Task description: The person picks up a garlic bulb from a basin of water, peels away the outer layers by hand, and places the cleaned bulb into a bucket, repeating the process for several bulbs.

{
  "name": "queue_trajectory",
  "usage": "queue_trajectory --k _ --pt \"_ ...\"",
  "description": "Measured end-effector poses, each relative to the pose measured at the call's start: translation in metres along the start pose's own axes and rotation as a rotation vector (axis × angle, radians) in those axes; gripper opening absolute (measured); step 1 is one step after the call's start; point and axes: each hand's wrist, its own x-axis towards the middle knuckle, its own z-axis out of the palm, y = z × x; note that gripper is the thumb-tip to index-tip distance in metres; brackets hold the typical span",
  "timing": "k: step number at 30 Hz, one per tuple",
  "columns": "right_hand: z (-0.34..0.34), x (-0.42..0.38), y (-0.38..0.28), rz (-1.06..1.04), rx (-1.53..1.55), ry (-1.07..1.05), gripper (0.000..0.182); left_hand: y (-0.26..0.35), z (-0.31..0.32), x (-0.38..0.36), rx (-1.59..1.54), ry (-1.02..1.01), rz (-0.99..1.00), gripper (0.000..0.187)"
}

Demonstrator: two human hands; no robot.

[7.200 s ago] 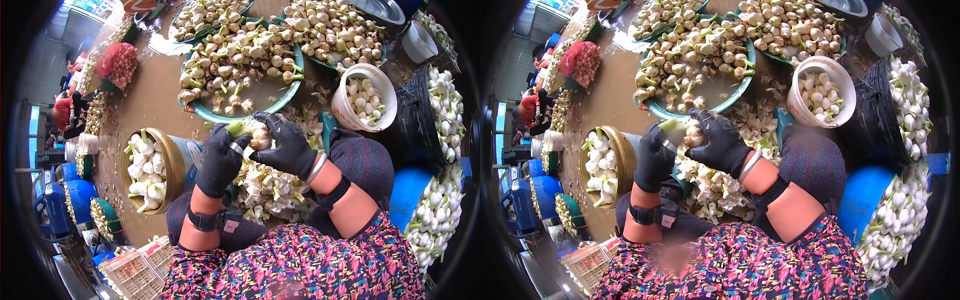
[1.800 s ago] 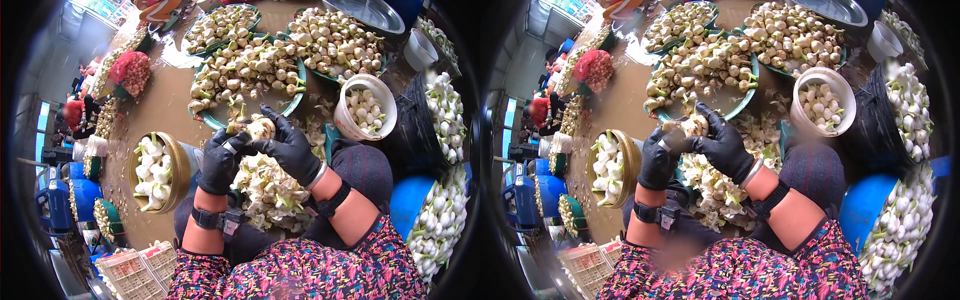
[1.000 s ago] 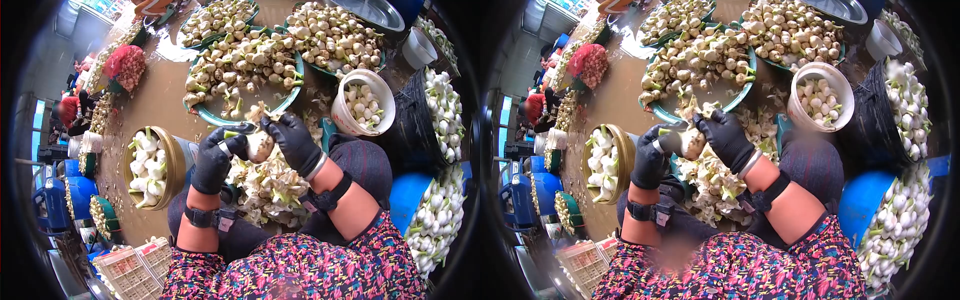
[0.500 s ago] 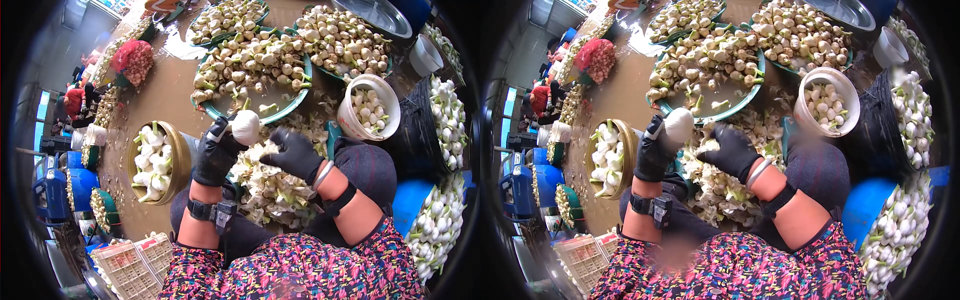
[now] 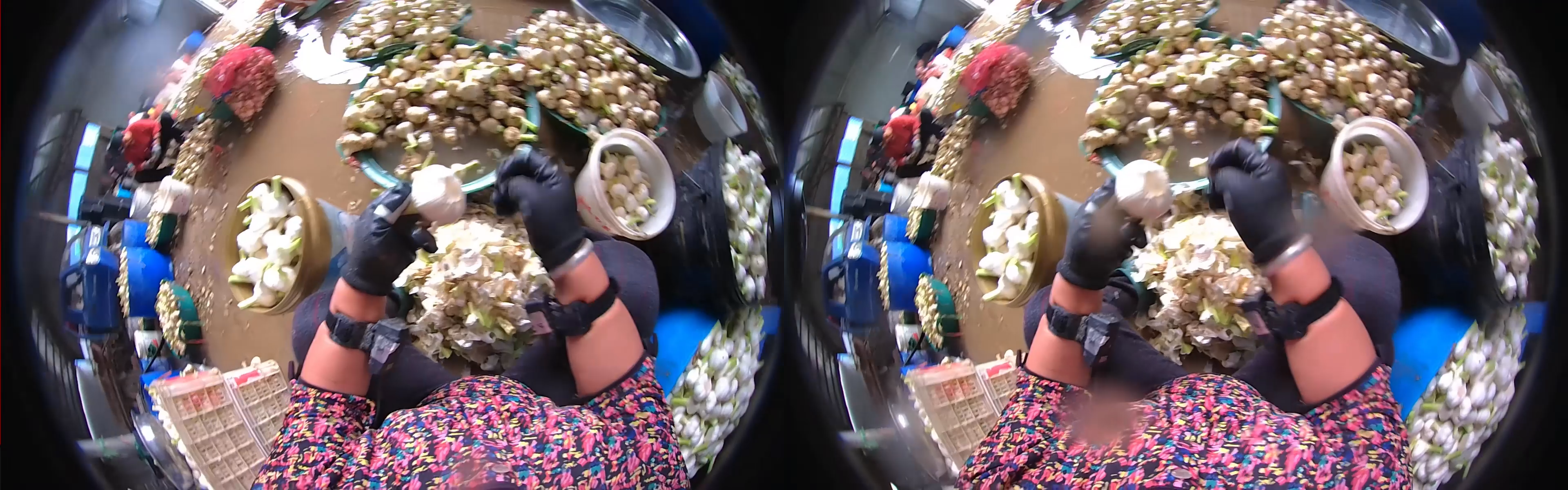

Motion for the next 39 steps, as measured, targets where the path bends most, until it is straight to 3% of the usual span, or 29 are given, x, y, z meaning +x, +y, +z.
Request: queue_trajectory --k 2,3,4,5,6,8,9,10,14,16,18,19,20,22,24,26,28,29,30,34,36,38,39 --pt "0.008 -0.012 0.013 0.181 -0.345 -0.369 0.016 -0.021 -0.004 -0.005 -0.321 0.152 -0.207 0.027" --pt "0.009 -0.014 0.017 0.211 -0.623 -0.650 0.021 -0.021 -0.010 -0.004 -0.432 0.191 -0.129 0.021" --pt "0.011 -0.019 0.021 0.279 -0.898 -0.829 0.030 -0.020 -0.023 -0.009 -0.318 0.173 0.203 0.023" --pt "0.010 -0.022 0.027 0.215 -1.066 -0.903 0.037 -0.008 -0.043 -0.011 -0.500 0.243 -0.046 0.022" --pt "0.010 -0.025 0.031 0.173 -1.178 -0.835 0.041 -0.003 -0.066 -0.016 -0.688 0.309 -0.293 0.022" --pt "0.013 -0.025 0.024 0.157 -1.198 -0.617 0.043 -0.029 -0.113 -0.033 -0.501 0.443 -0.163 0.023" --pt "0.007 -0.023 0.030 0.015 -1.200 -0.568 0.043 -0.043 -0.139 -0.044 -0.392 0.539 -0.200 0.022" --pt "0.009 -0.022 0.025 0.043 -1.116 -0.519 0.047 -0.060 -0.164 -0.056 -0.285 0.628 -0.236 0.022" --pt "0.012 -0.025 0.025 -0.001 -1.069 -0.545 0.045 -0.152 -0.248 -0.124 0.295 0.742 -0.354 0.020" --pt "0.012 -0.027 0.026 -0.009 -1.079 -0.584 0.044 -0.184 -0.257 -0.152 0.739 0.644 -0.686 0.022" --pt "0.013 -0.026 0.026 -0.033 -1.015 -0.601 0.041 -0.198 -0.249 -0.170 0.845 0.371 -0.880 0.024" --pt "0.014 -0.026 0.026 -0.012 -0.982 -0.566 0.038 -0.206 -0.250 -0.171 0.912 0.252 -0.834 0.027" --pt "0.013 -0.026 0.027 0.001 -0.994 -0.545 0.038 -0.191 -0.252 -0.149 1.075 -0.013 -0.878 0.029" --pt "0.010 -0.024 0.030 -0.173 -0.969 -0.474 0.031 -0.174 -0.240 -0.117 0.876 0.324 -0.568 0.027" --pt "0.017 -0.015 0.015 -0.041 -1.026 -0.549 0.024 -0.134 -0.207 -0.055 0.604 0.304 -0.267 0.025" --pt "0.026 -0.012 0.001 0.144 -1.115 -0.588 0.025 -0.121 -0.158 0.004 0.387 0.087 -0.085 0.023" --pt "0.022 -0.015 0.018 -0.021 -1.097 -0.611 0.020 -0.147 -0.088 0.048 0.204 -0.124 -0.174 0.027" --pt "0.018 -0.022 0.035 -0.117 -0.972 -0.534 0.024 -0.149 -0.055 0.069 0.263 -0.244 -0.171 0.029" --pt "0.021 -0.024 0.030 -0.057 -1.066 -0.535 0.036 -0.150 -0.024 0.087 0.324 -0.362 -0.165 0.032" --pt "0.021 -0.019 0.015 0.048 -1.091 -0.530 0.043 -0.206 0.072 0.132 0.619 -0.354 -0.341 0.040" --pt "0.017 -0.017 0.011 0.014 -1.115 -0.476 0.043 -0.223 0.091 0.151 0.674 -0.391 -0.406 0.041" --pt "0.012 -0.010 0.004 0.157 -1.070 -0.518 0.043 -0.238 0.099 0.158 0.730 -0.547 -0.562 0.043" --pt "0.010 -0.007 0.003 0.167 -1.066 -0.513 0.043 -0.256 0.104 0.153 0.723 -0.486 -0.498 0.040"
